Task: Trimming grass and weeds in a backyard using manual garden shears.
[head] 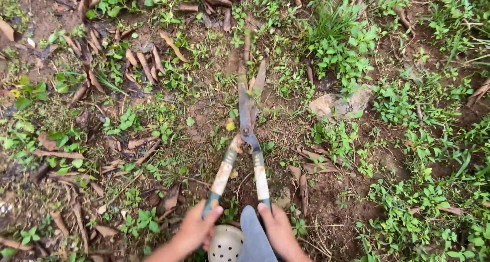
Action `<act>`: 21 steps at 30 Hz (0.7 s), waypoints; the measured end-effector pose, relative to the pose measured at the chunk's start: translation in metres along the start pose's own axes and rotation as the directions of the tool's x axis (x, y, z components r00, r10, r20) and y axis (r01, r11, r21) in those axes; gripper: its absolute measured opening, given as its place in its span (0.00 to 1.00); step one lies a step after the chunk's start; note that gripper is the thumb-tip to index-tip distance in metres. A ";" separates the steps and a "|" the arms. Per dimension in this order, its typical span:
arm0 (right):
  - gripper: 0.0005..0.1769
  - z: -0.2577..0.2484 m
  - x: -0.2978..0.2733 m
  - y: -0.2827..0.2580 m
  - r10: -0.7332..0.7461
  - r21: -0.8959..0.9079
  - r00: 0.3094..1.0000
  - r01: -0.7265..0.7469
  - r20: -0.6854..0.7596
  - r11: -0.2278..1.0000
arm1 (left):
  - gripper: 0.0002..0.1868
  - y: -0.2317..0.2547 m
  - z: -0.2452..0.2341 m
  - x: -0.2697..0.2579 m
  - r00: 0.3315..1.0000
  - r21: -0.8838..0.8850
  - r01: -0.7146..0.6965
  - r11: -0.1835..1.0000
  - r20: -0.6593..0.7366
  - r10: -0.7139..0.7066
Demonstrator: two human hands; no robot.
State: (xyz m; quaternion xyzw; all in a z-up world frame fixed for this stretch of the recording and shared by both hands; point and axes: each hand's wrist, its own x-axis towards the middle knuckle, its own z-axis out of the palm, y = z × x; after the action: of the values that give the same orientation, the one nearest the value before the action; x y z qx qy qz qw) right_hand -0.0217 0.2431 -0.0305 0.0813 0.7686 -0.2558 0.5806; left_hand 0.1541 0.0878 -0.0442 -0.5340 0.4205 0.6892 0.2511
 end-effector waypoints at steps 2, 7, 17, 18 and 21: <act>0.17 -0.007 0.005 0.002 -0.082 -0.140 0.993 0.069 -0.087 0.988 | 0.09 0.002 0.008 0.000 1.000 -0.152 -0.027 0.988 0.006 0.028; 0.17 -0.080 0.001 -0.004 -0.077 0.134 0.950 0.037 0.302 0.990 | 0.11 0.004 -0.038 -0.006 0.999 0.125 0.031 0.992 0.019 -0.034; 0.19 -0.066 -0.015 0.001 -0.088 0.177 0.960 0.041 0.267 0.983 | 0.11 0.004 0.001 -0.026 0.996 0.121 0.083 0.989 0.010 -0.085; 0.20 -0.063 -0.020 -0.008 -0.007 0.129 0.975 -0.023 0.223 0.991 | 0.10 -0.001 -0.008 -0.024 0.996 0.142 0.088 0.986 -0.021 -0.086; 0.19 0.002 -0.019 0.007 0.056 0.011 0.995 -0.057 0.085 0.998 | 0.10 -0.037 0.050 -0.004 0.994 -0.127 0.087 0.988 -0.055 -0.095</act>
State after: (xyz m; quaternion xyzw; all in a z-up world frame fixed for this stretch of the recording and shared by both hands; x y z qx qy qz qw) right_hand -0.0112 0.2515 -0.0154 0.0960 0.7390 -0.2477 0.6192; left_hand 0.1591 0.1499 -0.0480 -0.5878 0.3594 0.6854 0.2358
